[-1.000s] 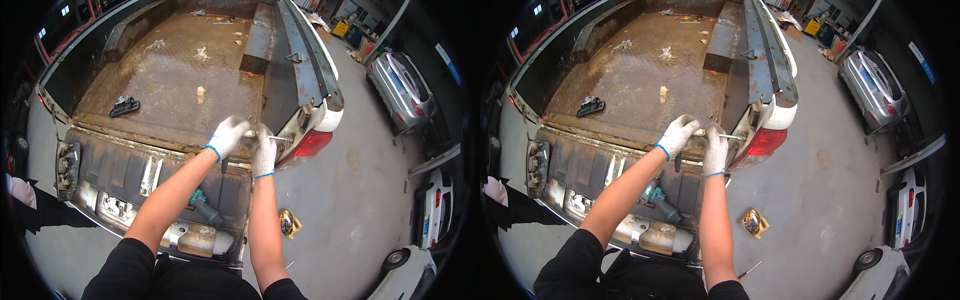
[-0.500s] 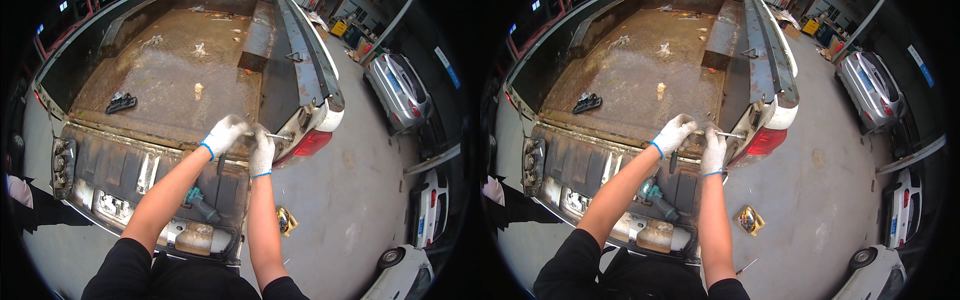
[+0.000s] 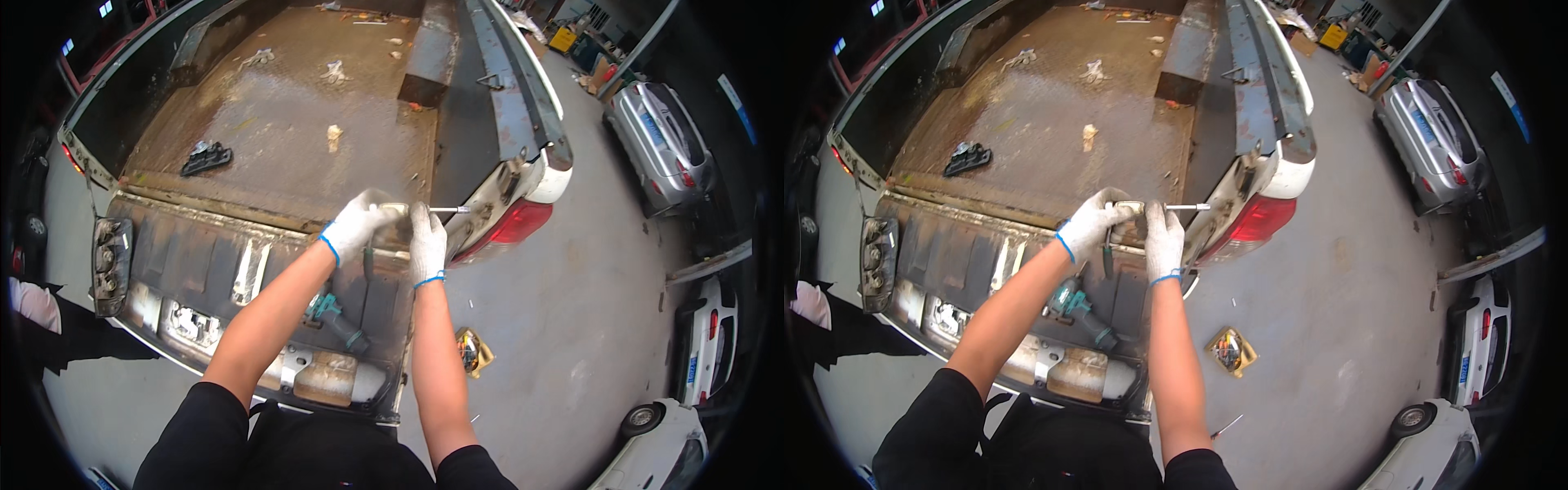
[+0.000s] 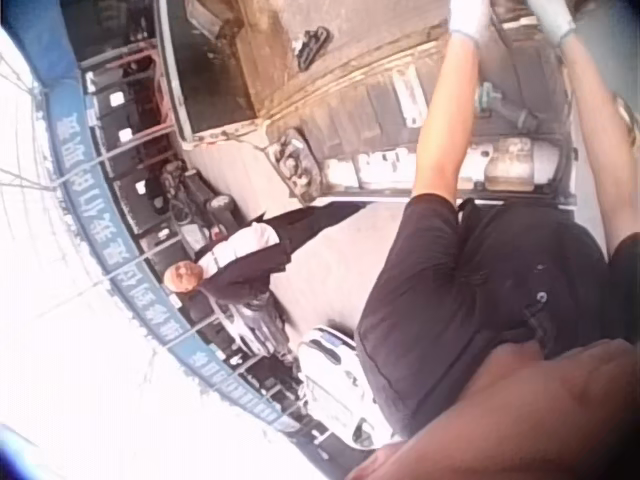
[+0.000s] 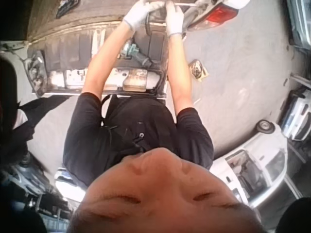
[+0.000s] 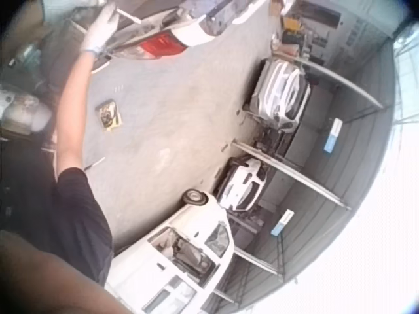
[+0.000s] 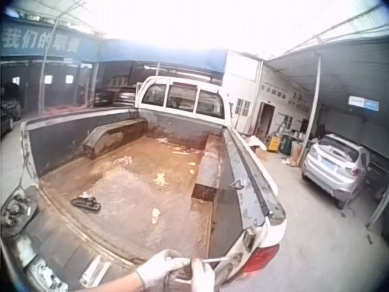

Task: The person removes a red taillight assembly from the rear of a white van, disconnects the wiring, and places it on the tailgate. They then retrieve a replacement taillight, connect the wiring, and install it into the vehicle. The person repeats this process for the opposite side, handling both taillights and associated wiring throughout.

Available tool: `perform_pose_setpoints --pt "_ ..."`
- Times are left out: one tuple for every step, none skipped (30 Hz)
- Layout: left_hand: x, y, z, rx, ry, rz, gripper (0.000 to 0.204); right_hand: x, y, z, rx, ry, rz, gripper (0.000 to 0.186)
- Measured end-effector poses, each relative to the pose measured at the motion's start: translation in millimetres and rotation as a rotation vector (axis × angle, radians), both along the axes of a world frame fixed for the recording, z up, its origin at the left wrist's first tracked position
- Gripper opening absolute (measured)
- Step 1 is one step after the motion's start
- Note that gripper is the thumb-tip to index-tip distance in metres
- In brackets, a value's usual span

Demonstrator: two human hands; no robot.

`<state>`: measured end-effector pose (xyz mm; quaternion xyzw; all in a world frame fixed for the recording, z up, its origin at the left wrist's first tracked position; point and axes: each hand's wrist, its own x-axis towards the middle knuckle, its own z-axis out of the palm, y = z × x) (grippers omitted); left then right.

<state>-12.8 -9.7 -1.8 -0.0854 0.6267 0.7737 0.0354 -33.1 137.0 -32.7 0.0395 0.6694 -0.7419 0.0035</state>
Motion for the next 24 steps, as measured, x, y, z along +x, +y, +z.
perform_pose_setpoints --pt "20.3 10.1 9.8 0.091 -0.097 0.081 0.032 7.2 -0.1 -6.2 0.031 -0.036 0.028 0.051" --pt "35.3 12.0 -12.7 0.146 -0.150 0.098 0.033 16.7 1.4 -12.4 0.062 -0.071 0.057 0.049" --pt "53.3 8.5 -42.5 0.243 -0.241 0.103 0.035 34.6 2.9 -12.7 0.019 -0.325 0.265 0.051" --pt "70.6 18.4 -64.4 0.317 -0.267 0.149 0.037 39.3 12.5 -56.8 0.220 -0.310 0.417 0.048" --pt "87.1 30.7 -86.9 0.326 -0.369 0.275 0.034 60.5 10.2 -88.1 0.084 -0.351 0.416 0.046" --pt "103.3 37.5 -118.2 0.400 -0.394 0.316 0.029 81.3 6.9 -106.9 -0.007 -0.352 0.403 0.044" --pt "118.5 45.1 -133.0 0.397 -0.435 0.298 0.029 95.1 5.4 -135.1 -0.053 -0.436 0.329 0.040" --pt "134.1 47.1 -158.4 0.374 -0.489 0.325 0.028 105.7 4.8 -145.9 -0.075 -0.557 0.393 0.037" --pt "145.6 51.2 -183.3 0.285 -0.529 0.333 0.029 112.1 4.9 -153.4 0.016 -0.607 0.435 0.036" --pt "150.2 53.2 -188.4 0.195 -0.568 0.331 0.031 115.7 6.6 -160.1 0.106 -0.654 0.467 0.036" --pt "154.2 48.8 -193.6 -0.212 -0.504 0.216 0.033 117.8 7.0 -166.8 0.233 -0.599 0.456 0.039" --pt "153.0 46.6 -181.4 -0.611 -0.414 0.077 0.035 114.7 13.0 -179.4 0.454 -0.508 0.477 0.042" --pt "149.1 47.8 -163.4 -1.002 -0.294 -0.068 0.037 110.4 21.8 -192.6 0.678 -0.415 0.489 0.045" --pt "135.7 51.6 -140.3 -1.034 -0.274 0.009 0.043 106.9 28.8 -198.0 0.902 -0.319 0.498 0.049" --pt "121.7 45.8 -128.7 -0.950 -0.191 0.055 0.043 111.8 21.0 -174.3 1.072 -0.302 0.531 0.053" --pt "100.2 49.4 -109.6 -0.855 -0.075 0.078 0.044 108.7 27.1 -186.5 1.163 -0.272 0.505 0.050" --pt "80.9 49.6 -91.8 -0.805 0.038 0.077 0.043 114.4 23.5 -174.7 1.105 -0.231 0.407 0.050" --pt "61.9 53.0 -73.5 -0.754 0.144 0.078 0.043 124.6 18.7 -147.4 1.046 -0.190 0.317 0.050" --pt "41.2 60.4 -54.4 -0.702 0.188 0.038 0.043 132.1 19.7 -119.2 0.995 -0.222 0.314 0.050" --pt "22.1 73.1 -35.0 -0.649 0.240 -0.008 0.043 141.5 28.7 -121.7 0.909 -0.216 0.273 0.048" --pt "6.7 83.9 -23.2 -0.629 0.281 0.015 0.042 152.7 35.0 -115.5 0.897 -0.239 0.275 0.047" --pt "-6.8 96.1 -12.4 -0.604 0.324 0.037 0.041 164.2 43.0 -105.4 0.888 -0.261 0.273 0.047" --pt "-17.6 108.7 -0.6 -0.550 0.349 0.042 0.041 175.1 55.6 -98.7 0.869 -0.263 0.233 0.046" --pt "-29.5 117.1 1.4 -0.486 0.337 -0.011 0.044 185.9 68.1 -94.7 0.845 -0.266 0.200 0.045"
